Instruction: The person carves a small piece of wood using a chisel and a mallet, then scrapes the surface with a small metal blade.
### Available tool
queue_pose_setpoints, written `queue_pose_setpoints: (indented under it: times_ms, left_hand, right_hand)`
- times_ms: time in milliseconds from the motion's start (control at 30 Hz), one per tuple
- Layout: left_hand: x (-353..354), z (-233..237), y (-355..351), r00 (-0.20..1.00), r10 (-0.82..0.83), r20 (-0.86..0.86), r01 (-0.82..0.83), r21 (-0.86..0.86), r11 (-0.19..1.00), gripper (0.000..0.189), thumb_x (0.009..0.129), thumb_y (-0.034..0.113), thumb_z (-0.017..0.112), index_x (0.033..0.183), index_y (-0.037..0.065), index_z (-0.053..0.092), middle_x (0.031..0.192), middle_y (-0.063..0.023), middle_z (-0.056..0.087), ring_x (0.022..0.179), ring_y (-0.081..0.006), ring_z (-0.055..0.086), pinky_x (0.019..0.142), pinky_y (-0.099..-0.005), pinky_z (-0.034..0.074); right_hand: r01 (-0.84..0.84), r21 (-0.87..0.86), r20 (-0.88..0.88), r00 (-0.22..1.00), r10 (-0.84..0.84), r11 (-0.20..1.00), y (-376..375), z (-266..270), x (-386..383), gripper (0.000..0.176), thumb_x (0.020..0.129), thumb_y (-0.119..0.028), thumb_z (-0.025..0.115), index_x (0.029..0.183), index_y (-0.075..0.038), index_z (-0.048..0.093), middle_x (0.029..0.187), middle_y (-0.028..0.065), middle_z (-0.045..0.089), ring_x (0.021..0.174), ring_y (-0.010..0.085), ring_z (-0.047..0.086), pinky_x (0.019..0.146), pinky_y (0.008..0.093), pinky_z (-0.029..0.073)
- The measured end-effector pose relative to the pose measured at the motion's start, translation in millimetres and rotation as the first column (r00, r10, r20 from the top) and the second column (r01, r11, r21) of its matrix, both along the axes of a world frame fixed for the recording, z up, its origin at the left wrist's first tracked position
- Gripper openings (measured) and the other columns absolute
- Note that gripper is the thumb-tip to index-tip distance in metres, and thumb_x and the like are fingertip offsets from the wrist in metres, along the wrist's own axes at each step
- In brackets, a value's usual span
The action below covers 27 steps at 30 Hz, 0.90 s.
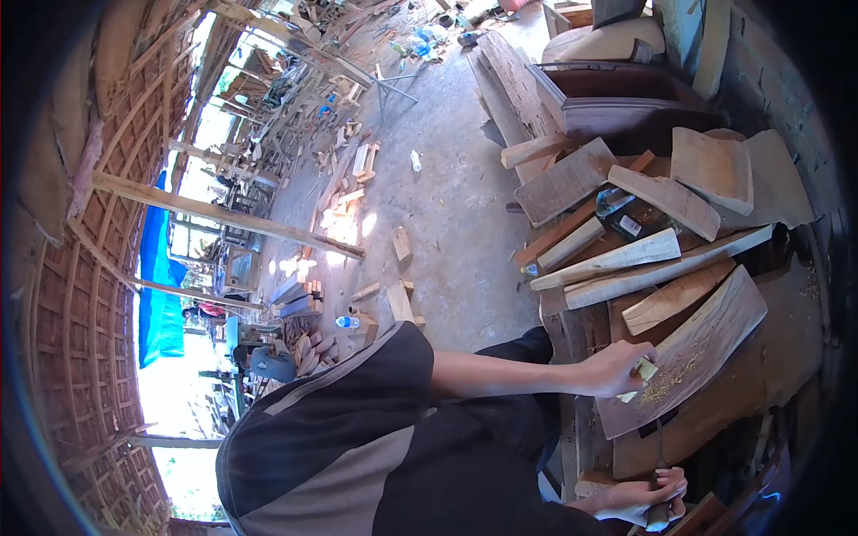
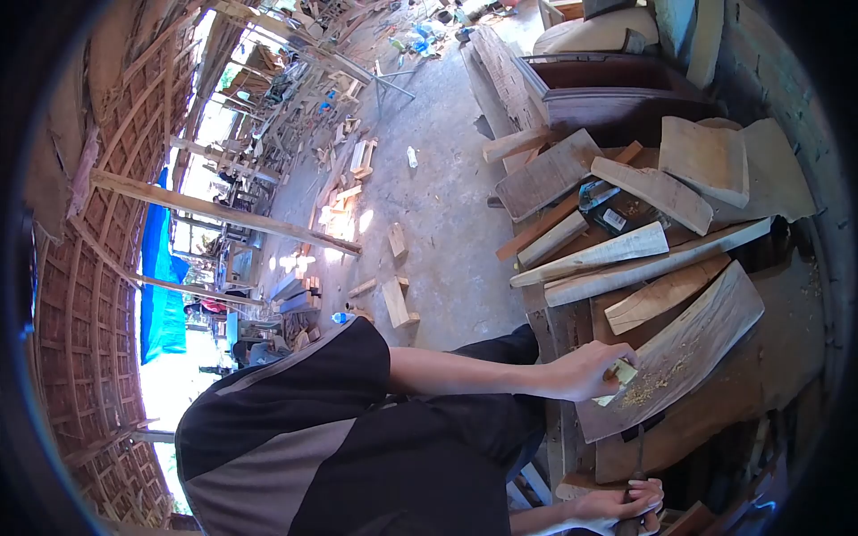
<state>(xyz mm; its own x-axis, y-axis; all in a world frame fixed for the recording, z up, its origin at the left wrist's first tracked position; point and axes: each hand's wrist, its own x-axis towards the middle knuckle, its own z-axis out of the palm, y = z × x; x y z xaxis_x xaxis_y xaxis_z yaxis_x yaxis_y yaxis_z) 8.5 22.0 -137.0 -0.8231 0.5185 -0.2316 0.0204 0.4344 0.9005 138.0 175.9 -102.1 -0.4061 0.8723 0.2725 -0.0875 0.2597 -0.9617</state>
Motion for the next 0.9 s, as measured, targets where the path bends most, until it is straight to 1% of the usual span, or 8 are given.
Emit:
queue_pose_setpoints:
  times_ms: [233,367,433,633,700,733,800,900]
  left_hand:
    - [2.7,4.1,-6.5,0.995,-0.01,-0.099,0.019,0.084,0.996,0.037,0.084,0.009,0.073,0.114,0.001,0.053,0.088,-0.0185,0.068,0.083,-0.0339,0.069,0.076,-0.0434,0.053]
    - [2.2,23.1,-5.1,0.992,0.115,0.047,-0.112,-0.06,0.992,0.031,0.087,0.016,0.074,0.102,0.002,0.051,0.088,-0.0168,0.067,0.077,-0.0292,0.067,0.073,-0.0412,0.053]
    - [4.2,33.9,-6.1,0.889,0.272,0.368,-0.294,0.004,0.956,0.039,0.083,0.019,0.077,0.107,0.002,0.052,0.089,-0.0151,0.068,0.082,-0.0251,0.067,0.076,-0.0384,0.054]
    - [3.5,-24.6,-9.3,0.982,0.09,0.164,-0.103,0.073,0.992,0.051,0.073,0.025,0.087,0.111,-0.001,0.066,0.098,-0.0142,0.071,0.092,-0.0229,0.068,0.085,-0.0346,0.054]
    - [-3.2,-50.2,-14.0,1.0,-0.02,-0.014,0.022,0.133,0.991,0.042,0.073,0.021,0.085,0.106,0.001,0.071,0.096,-0.0119,0.072,0.09,-0.019,0.067,0.083,-0.0357,0.053]
    - [2.2,-60.7,-12.3,0.998,0.043,-0.038,-0.039,0.096,0.995,0.032,0.077,0.016,0.081,0.104,0.002,0.071,0.094,-0.0089,0.072,0.088,-0.016,0.065,0.08,-0.0344,0.052]
    - [1.3,-49.8,-12.3,0.971,0.026,0.239,-0.06,0.135,0.989,0.022,0.082,0.006,0.073,0.104,0.004,0.071,0.093,-0.0007,0.07,0.089,-0.0096,0.061,0.077,-0.0283,0.051]
    - [3.9,-53.4,3.0,0.834,0.116,0.539,-0.315,0.293,0.903,0.036,0.088,0.0,0.063,0.124,-0.002,0.063,0.095,-0.0044,0.067,0.082,-0.0106,0.062,0.073,-0.0255,0.051]
  right_hand:
    - [-0.008,-0.025,-0.143,0.99,0.005,1.0,-4.6,14.0,-11.9,0.036,0.105,-0.008,0.046,0.073,-0.01,0.03,0.064,0.0025,0.033,0.063,0.0142,0.038,0.069,0.0306,0.038]
    - [-0.003,0.02,-0.206,0.979,0.007,1.0,-10.7,30.3,-17.2,0.037,0.105,-0.009,0.047,0.072,-0.01,0.03,0.063,0.0019,0.031,0.06,0.0141,0.037,0.071,0.0321,0.04]
    - [-0.007,0.013,-0.238,0.971,0.009,1.0,-8.7,27.3,-12.1,0.037,0.105,-0.009,0.047,0.072,-0.01,0.03,0.063,0.0021,0.033,0.06,0.0142,0.037,0.072,0.0327,0.041]
    - [0.105,-0.011,-0.256,0.961,-0.104,0.994,-7.2,27.9,11.0,0.028,0.103,-0.008,0.05,0.08,-0.007,0.034,0.065,0.0039,0.041,0.062,0.0151,0.04,0.075,0.0338,0.045]
    - [0.089,0.04,-0.218,0.973,-0.078,0.995,-16.9,5.6,24.7,0.011,0.103,-0.012,0.049,0.101,-0.002,0.052,0.087,0.0056,0.05,0.079,0.0157,0.046,0.082,0.0307,0.045]
    - [0.025,-0.195,-0.221,0.973,-0.069,0.981,-3.8,-21.8,48.8,0.019,0.104,-0.017,0.044,0.103,-0.004,0.058,0.097,0.0061,0.052,0.086,0.0151,0.046,0.086,0.0302,0.045]
    - [0.193,-0.247,-0.177,0.954,-0.24,0.949,-12.5,-0.4,40.9,0.017,0.098,-0.016,0.049,0.09,-0.007,0.061,0.079,0.0018,0.044,0.074,0.0158,0.045,0.08,0.0323,0.045]
    - [-0.004,-0.334,-0.462,0.872,-0.16,0.943,-13.5,24.1,22.2,0.029,0.107,-0.026,0.043,0.084,-0.01,0.049,0.067,-0.0001,0.039,0.065,0.0156,0.04,0.082,0.0357,0.044]
